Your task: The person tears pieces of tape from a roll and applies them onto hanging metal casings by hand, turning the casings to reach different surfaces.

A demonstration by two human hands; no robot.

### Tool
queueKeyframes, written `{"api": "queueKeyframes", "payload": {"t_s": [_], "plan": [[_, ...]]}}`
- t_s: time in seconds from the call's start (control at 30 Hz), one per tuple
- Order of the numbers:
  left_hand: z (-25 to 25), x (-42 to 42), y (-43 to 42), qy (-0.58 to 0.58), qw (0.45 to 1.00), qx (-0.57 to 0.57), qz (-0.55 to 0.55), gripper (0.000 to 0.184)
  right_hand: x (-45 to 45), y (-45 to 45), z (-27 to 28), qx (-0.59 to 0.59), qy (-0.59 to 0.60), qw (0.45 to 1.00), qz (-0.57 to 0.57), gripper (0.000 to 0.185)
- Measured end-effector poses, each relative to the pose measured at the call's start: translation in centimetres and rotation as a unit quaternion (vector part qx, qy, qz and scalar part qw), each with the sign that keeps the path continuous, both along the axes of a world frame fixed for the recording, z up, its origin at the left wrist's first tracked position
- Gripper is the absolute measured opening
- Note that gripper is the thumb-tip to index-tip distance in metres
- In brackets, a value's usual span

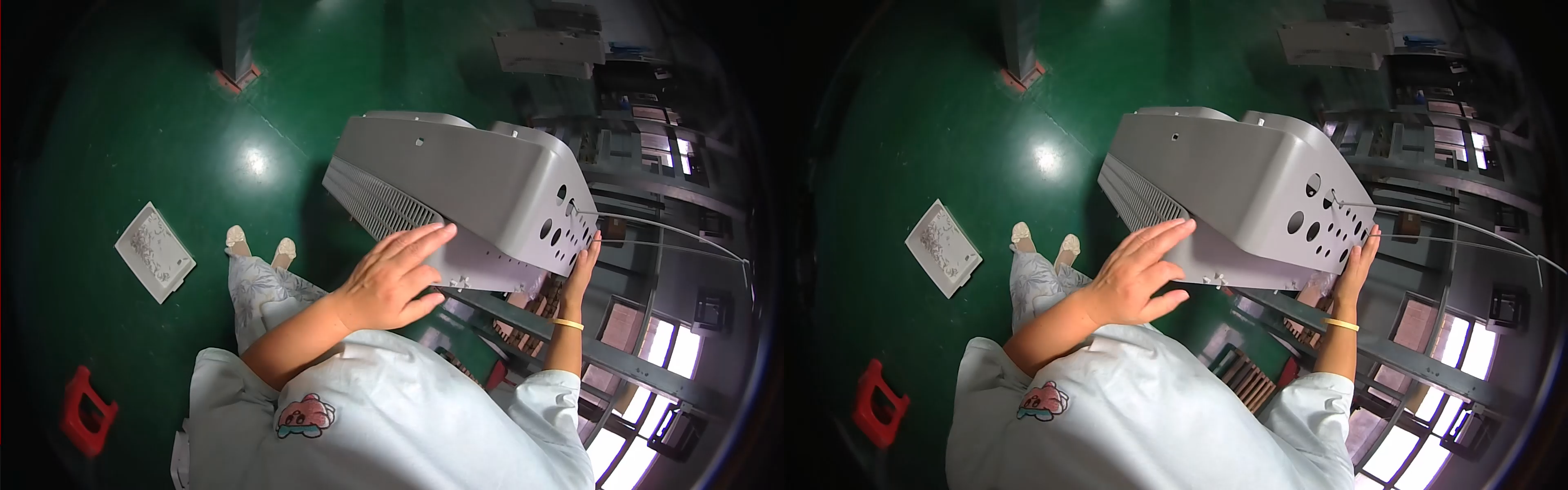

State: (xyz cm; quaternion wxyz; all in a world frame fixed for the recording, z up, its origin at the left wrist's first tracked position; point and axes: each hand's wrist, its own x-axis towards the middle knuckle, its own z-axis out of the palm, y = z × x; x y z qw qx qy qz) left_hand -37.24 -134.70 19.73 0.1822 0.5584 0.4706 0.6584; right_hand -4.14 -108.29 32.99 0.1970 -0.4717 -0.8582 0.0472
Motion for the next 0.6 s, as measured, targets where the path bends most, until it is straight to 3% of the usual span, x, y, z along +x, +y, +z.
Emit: {"api": "queueKeyframes", "payload": {"t_s": [0.23, 0.6], "plan": [[2.7, 0.8, 2.2, 0.083, 0.997, 0.001, 0.007, 0.027, 0.2, 1.6, 0.2, -0.017, 0.005, 1.000, 0.014, 0.062], [3.3, -2.5, 3.8, 0.098, 0.994, 0.028, 0.045, 0.012, -1.7, 0.8, 1.1, -0.067, 0.028, 0.997, -0.026, 0.072]]}}
